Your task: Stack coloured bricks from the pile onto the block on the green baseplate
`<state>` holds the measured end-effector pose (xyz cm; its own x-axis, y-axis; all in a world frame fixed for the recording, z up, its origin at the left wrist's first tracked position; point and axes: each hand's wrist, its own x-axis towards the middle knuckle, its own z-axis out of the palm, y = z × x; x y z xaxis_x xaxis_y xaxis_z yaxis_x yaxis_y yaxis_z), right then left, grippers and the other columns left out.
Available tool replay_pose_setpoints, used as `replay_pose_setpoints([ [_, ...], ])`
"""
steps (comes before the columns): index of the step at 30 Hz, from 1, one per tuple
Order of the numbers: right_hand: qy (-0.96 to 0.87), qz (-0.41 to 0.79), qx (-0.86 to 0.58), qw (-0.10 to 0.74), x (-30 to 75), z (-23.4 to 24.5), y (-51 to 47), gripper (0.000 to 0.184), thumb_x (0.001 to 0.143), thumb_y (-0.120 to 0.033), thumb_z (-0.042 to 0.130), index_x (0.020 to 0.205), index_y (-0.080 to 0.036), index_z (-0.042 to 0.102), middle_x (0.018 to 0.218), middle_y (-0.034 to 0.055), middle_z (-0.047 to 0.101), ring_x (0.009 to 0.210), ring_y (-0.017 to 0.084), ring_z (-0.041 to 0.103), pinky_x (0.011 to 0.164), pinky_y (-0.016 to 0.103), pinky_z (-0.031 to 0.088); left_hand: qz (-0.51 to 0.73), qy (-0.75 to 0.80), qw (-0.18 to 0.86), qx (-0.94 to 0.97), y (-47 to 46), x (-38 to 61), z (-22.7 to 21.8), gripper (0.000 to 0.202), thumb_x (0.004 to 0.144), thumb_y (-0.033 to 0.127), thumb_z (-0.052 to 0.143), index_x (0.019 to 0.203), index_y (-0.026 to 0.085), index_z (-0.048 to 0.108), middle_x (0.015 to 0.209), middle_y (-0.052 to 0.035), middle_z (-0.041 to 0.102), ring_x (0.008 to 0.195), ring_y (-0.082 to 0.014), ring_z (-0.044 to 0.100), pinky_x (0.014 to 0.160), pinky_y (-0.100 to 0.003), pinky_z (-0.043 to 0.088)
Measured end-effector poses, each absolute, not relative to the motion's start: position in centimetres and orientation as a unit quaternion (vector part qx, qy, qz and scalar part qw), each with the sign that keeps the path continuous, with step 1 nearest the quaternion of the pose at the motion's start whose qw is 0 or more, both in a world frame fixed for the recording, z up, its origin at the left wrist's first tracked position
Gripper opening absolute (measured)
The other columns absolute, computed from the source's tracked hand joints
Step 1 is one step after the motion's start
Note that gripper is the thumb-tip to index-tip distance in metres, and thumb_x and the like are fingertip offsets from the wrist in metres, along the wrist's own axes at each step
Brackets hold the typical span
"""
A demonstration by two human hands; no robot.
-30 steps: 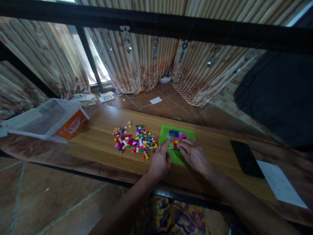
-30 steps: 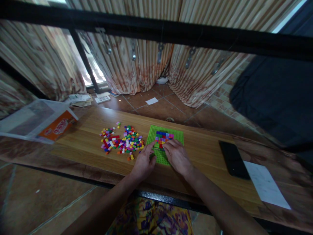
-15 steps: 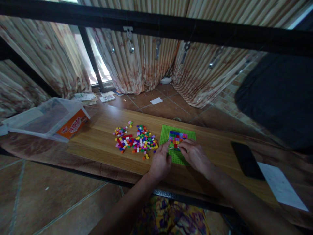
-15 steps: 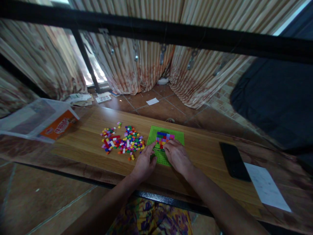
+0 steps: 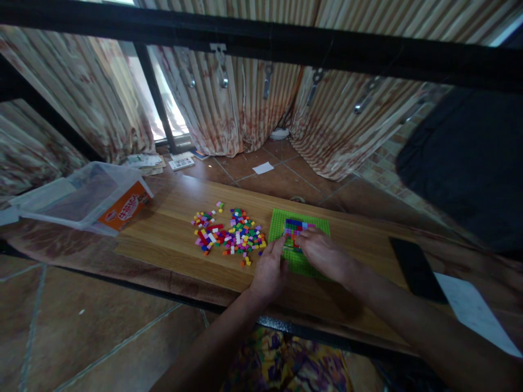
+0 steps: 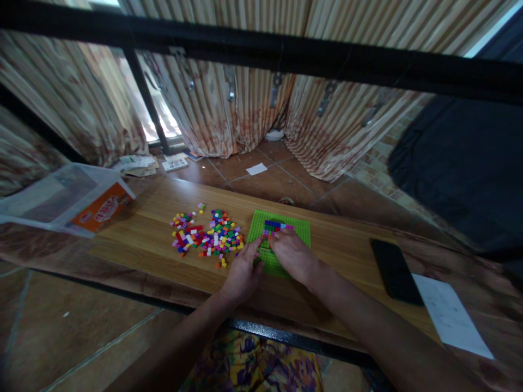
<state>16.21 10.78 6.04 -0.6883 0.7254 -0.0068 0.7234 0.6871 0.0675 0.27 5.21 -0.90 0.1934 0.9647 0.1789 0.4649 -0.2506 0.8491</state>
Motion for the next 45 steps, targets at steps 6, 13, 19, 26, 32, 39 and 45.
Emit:
replay_pose_setpoints([
  [6, 0.886, -0.029, 0.454, -0.086, 16.6, 5.2, 10.2, 0.022, 0.087, -0.007, 0.045, 0.091, -0.018, 0.064, 0.088, 0.0070, 0.069, 0.087, 0.021, 0.063, 0.090, 0.036, 0.046, 0.374, 0.520, 0.342, 0.688, 5.2, 0.4, -0.7, 0.067, 0.079, 0.008, 0.047, 0.143, 0.021, 0.034, 0.138, -0.0108, 0.048, 0.124, -0.0219, 0.049, 0.105, -0.041, 0.044],
  [13, 0.765, -0.139, 0.564, -0.278, 17.7, 3.9, 8.3, 0.016, 0.084, -0.026, 0.056, 0.098, -0.022, 0.063, 0.093, 0.0056, 0.068, 0.085, 0.021, 0.064, 0.082, 0.037, 0.050, 0.368, 0.524, 0.344, 0.686, 5.2, 0.3, -0.5, 0.065, 0.080, 0.009, 0.047, 0.143, 0.020, 0.034, 0.135, -0.0113, 0.050, 0.121, -0.0212, 0.051, 0.103, -0.038, 0.045],
  [19, 0.673, -0.155, 0.630, -0.356, 17.3, 2.7, 8.2, 0.034, 0.084, -0.043, 0.056, 0.105, -0.018, 0.063, 0.103, 0.0109, 0.065, 0.096, 0.025, 0.061, 0.088, 0.042, 0.047, 0.368, 0.522, 0.330, 0.695, 5.3, 0.1, -0.7, 0.069, 0.079, 0.010, 0.048, 0.145, 0.022, 0.032, 0.133, -0.0103, 0.051, 0.111, -0.0199, 0.056, 0.100, -0.037, 0.047],
  [26, 0.624, -0.162, 0.645, -0.410, 16.2, 0.8, 8.6, 0.029, 0.078, -0.040, 0.063, 0.099, -0.020, 0.065, 0.104, 0.0093, 0.060, 0.098, 0.024, 0.057, 0.091, 0.042, 0.046, 0.380, 0.517, 0.339, 0.688, 5.3, 0.2, -0.9, 0.065, 0.080, 0.011, 0.048, 0.143, 0.022, 0.035, 0.130, -0.0102, 0.052, 0.099, -0.0172, 0.059, 0.097, -0.037, 0.049],
  [32, 0.599, -0.203, 0.643, -0.432, 16.5, 1.1, 8.6, 0.033, 0.076, -0.045, 0.065, 0.096, -0.020, 0.066, 0.099, 0.0081, 0.063, 0.090, 0.023, 0.059, 0.083, 0.039, 0.049, 0.391, 0.509, 0.337, 0.689, 5.5, 0.0, -1.2, 0.063, 0.080, 0.009, 0.047, 0.141, 0.023, 0.038, 0.127, -0.0093, 0.054, 0.099, -0.0166, 0.059, 0.095, -0.036, 0.051],
  [39, 0.667, -0.097, 0.636, -0.376, 17.0, 3.1, 12.0, 0.042, 0.092, -0.046, 0.046, 0.116, -0.015, 0.061, 0.114, 0.0134, 0.064, 0.105, 0.024, 0.058, 0.092, 0.040, 0.045, 0.395, 0.505, 0.330, 0.692, 5.5, -0.6, -1.1, 0.060, 0.079, 0.008, 0.048, 0.138, 0.021, 0.043, 0.120, -0.0080, 0.058, 0.093, -0.0148, 0.060, 0.091, -0.035, 0.051],
  [45, 0.765, -0.090, 0.593, -0.235, 14.7, 2.2, 10.6, 0.034, 0.094, -0.039, 0.047, 0.114, -0.017, 0.063, 0.107, 0.0103, 0.067, 0.103, 0.023, 0.057, 0.093, 0.037, 0.044, 0.392, 0.510, 0.352, 0.680, 3.8, -1.3, -1.2, 0.061, 0.077, 0.008, 0.051, 0.136, 0.022, 0.045, 0.113, -0.0067, 0.061, 0.091, -0.0150, 0.061, 0.088, -0.035, 0.052],
])
